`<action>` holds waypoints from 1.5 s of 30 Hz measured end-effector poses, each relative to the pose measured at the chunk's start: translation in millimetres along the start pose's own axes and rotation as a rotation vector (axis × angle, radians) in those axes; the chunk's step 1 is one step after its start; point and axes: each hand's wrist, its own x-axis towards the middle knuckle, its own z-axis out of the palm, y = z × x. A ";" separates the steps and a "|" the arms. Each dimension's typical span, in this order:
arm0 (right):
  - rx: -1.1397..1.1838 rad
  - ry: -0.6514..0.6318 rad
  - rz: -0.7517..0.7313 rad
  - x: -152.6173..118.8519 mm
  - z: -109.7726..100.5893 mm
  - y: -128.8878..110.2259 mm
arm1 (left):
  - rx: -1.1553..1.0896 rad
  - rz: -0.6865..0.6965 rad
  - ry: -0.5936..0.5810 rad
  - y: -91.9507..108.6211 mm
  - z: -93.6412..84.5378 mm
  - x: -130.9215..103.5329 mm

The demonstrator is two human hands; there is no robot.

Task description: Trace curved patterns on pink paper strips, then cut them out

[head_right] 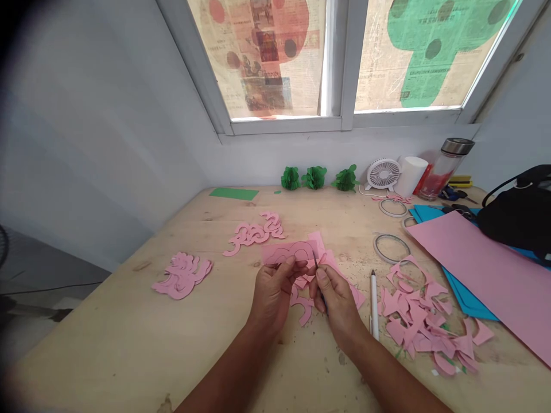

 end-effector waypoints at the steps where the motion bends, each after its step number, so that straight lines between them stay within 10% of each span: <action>1: 0.005 0.006 0.004 0.0 -0.2 0.1 | 0.005 0.005 0.009 -0.8 -0.7 0.2; 45: 0.020 0.044 0.013 0.1 0.6 0.5 | 0.004 0.004 -0.016 -1.8 1.3 -1.0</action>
